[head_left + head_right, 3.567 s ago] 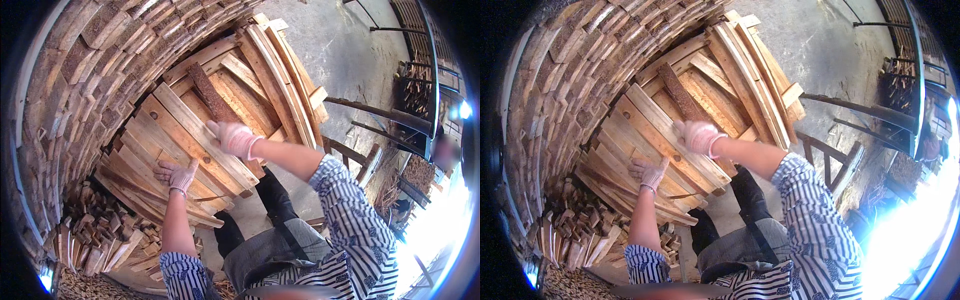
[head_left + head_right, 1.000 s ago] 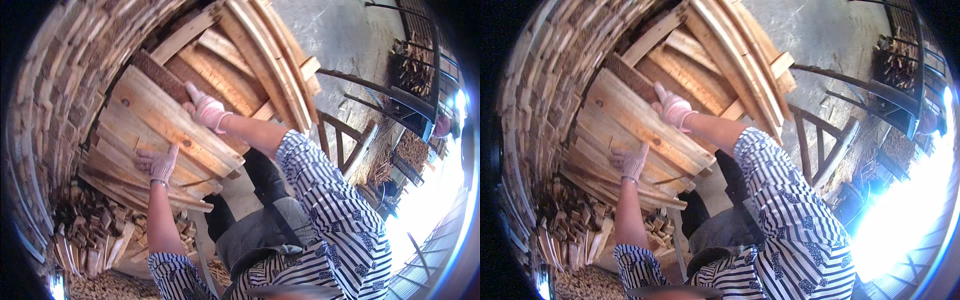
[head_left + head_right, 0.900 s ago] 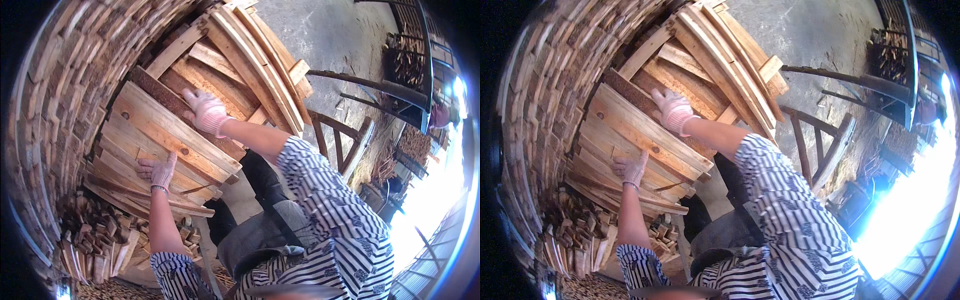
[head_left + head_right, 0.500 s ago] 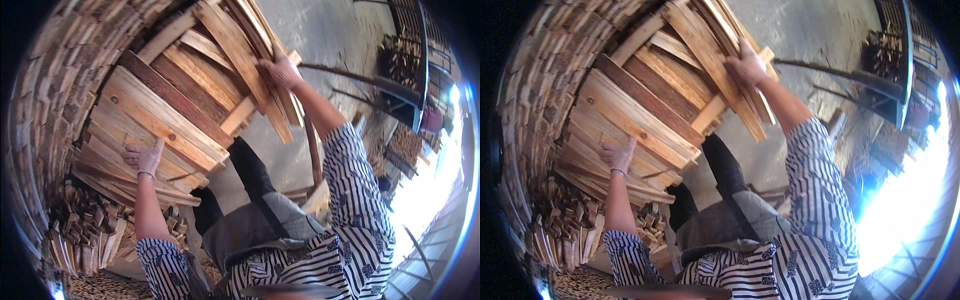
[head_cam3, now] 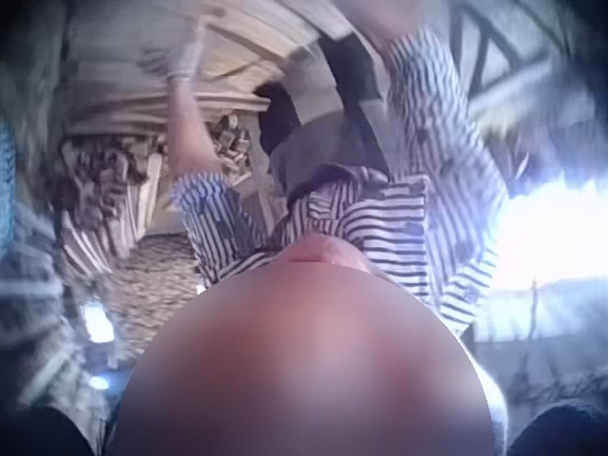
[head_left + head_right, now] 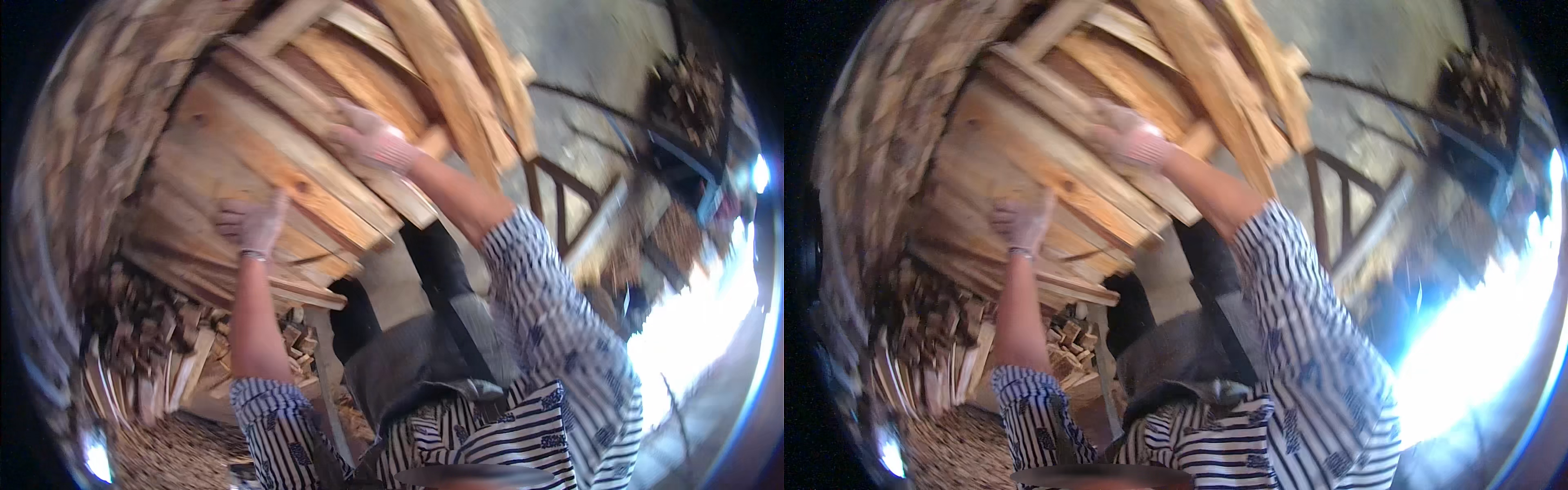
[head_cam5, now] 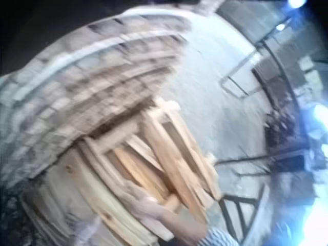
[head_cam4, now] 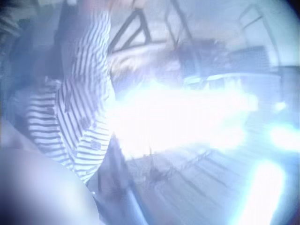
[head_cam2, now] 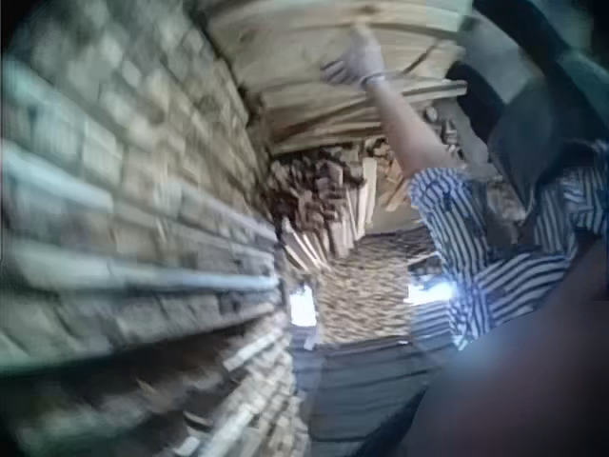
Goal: The person stacks wood planks onto a wooden structure in a warehouse. The person takes small bundles of wood from a large pile and places them onto a palette.
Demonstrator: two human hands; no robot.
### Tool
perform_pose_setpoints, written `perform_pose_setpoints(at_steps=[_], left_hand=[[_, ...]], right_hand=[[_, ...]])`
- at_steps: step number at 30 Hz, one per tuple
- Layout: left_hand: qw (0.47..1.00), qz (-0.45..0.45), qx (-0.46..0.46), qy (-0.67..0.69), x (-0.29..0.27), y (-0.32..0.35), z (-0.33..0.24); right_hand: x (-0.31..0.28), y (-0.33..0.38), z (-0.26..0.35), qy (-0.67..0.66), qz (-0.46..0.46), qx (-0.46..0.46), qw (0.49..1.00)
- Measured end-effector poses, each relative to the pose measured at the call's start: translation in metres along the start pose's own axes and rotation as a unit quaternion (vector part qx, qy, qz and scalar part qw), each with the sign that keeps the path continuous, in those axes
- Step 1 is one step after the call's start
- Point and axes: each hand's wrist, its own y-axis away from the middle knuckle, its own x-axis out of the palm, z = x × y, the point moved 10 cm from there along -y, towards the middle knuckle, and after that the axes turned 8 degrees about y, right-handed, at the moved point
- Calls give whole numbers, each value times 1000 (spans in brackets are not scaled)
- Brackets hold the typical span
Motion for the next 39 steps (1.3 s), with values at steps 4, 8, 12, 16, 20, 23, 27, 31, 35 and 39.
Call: perform_pose_setpoints(at_steps=[4, 8, 12, 16, 20, 23, 27, 31, 35, 39], left_hand=[[998, 2, 17, -64, 10, 4, -6], [996, -25, -12, -88, 16, -8, 5], [996, -28, 1, -83, 15, -6, 2], [996, -28, -31, -83, 16, -11, 28], [997, 26, -15, -69, 7, 6, -9], [998, 35, 6, -50, 8, 7, -10], [999, -11, -15, -40, 1, 5, 9], [995, -8, -15, -97, 7, 10, -15], [985, -27, 27, -170, 27, -20, 26], [991, -6, -5, -134, 20, -3, 12]], right_hand=[[2, 12, 6, 136, -111, -13, 984], [-23, 40, 78, 337, -161, -105, 922], [-28, 29, 31, 129, 22, 59, 990], [-128, 52, 41, 198, 14, 134, 971], [-179, 37, -23, 474, -202, 136, 846], [-186, 35, -19, 445, -246, 123, 852], [-143, 62, 42, 347, -86, 110, 927], [-72, 101, 96, 201, -11, 6, 979], [-96, 89, 121, 217, -13, -10, 976], [-185, 48, 5, 297, -128, 64, 944]])
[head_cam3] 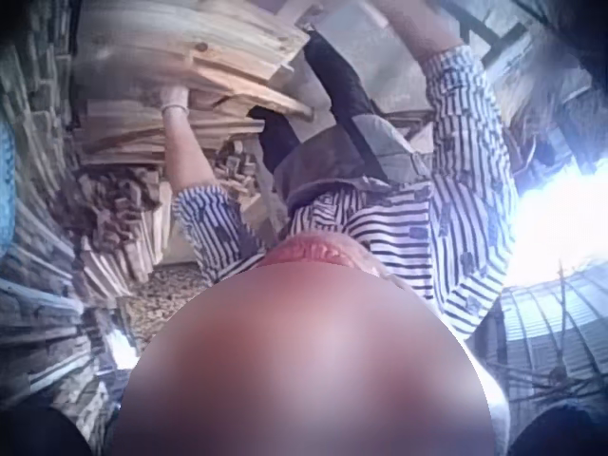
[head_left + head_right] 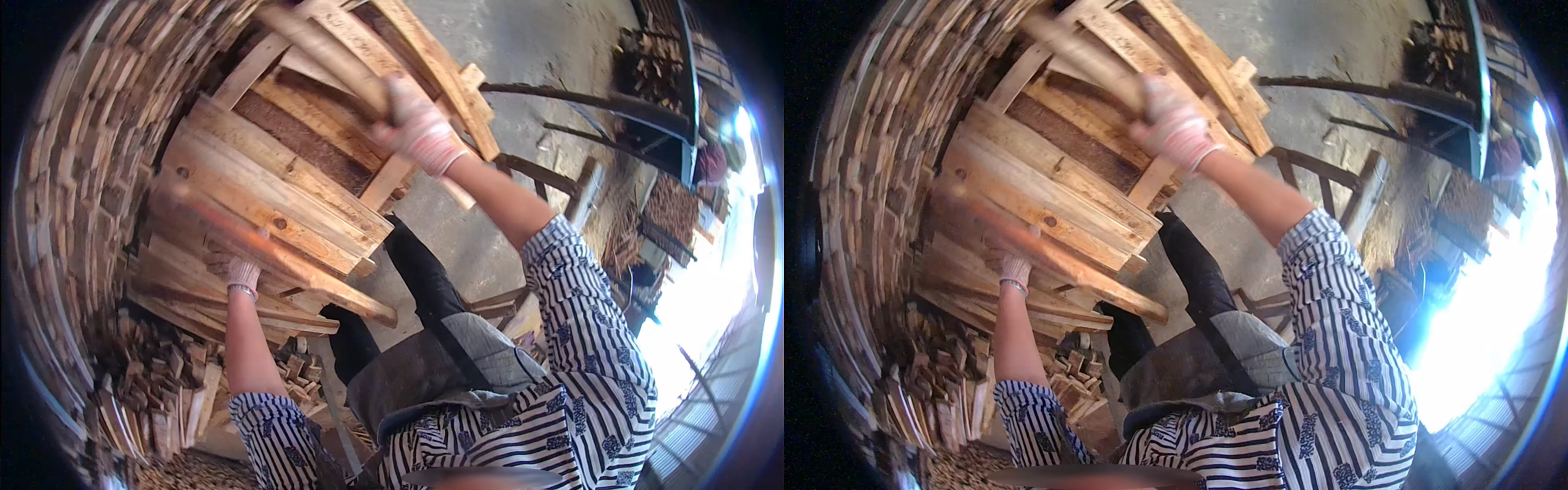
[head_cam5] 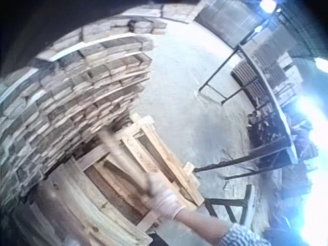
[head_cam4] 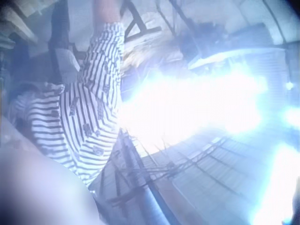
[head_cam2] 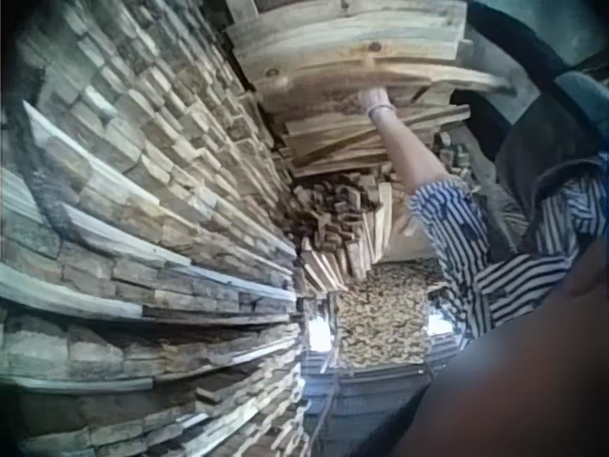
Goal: The person stacks wood planks onto a wooden structure in a warehouse. The person takes small bundles of wood from a large pile and places them onto a palette.
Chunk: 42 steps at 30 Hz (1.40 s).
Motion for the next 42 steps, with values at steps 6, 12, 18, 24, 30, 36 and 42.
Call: perform_pose_setpoints(at_steps=[6, 12, 18, 24, 30, 36, 42], left_hand=[[999, 5, -10, 53, -17, -1, 0], [994, 46, -29, 99, -29, 17, -1], [998, 30, -23, 47, -14, 9, -17], [999, -15, 5, 43, -10, -5, -1], [999, 4, -6, 39, -11, 1, -12], [998, 21, -48, 28, -8, 0, 9], [996, 11, -5, 89, -8, 1, 1]], right_hand=[[46, -45, -84, 54, 6, 92, 994], [26, 8, 10, 2, -20, -29, 999], [115, -12, 97, -70, -5, 54, 996], [54, -25, 89, -41, 108, -70, 991], [56, -42, -31, 129, 34, -85, 987], [-25, -43, -33, 54, 23, -5, 998], [-11, -92, -159, 111, 4, 150, 983]])
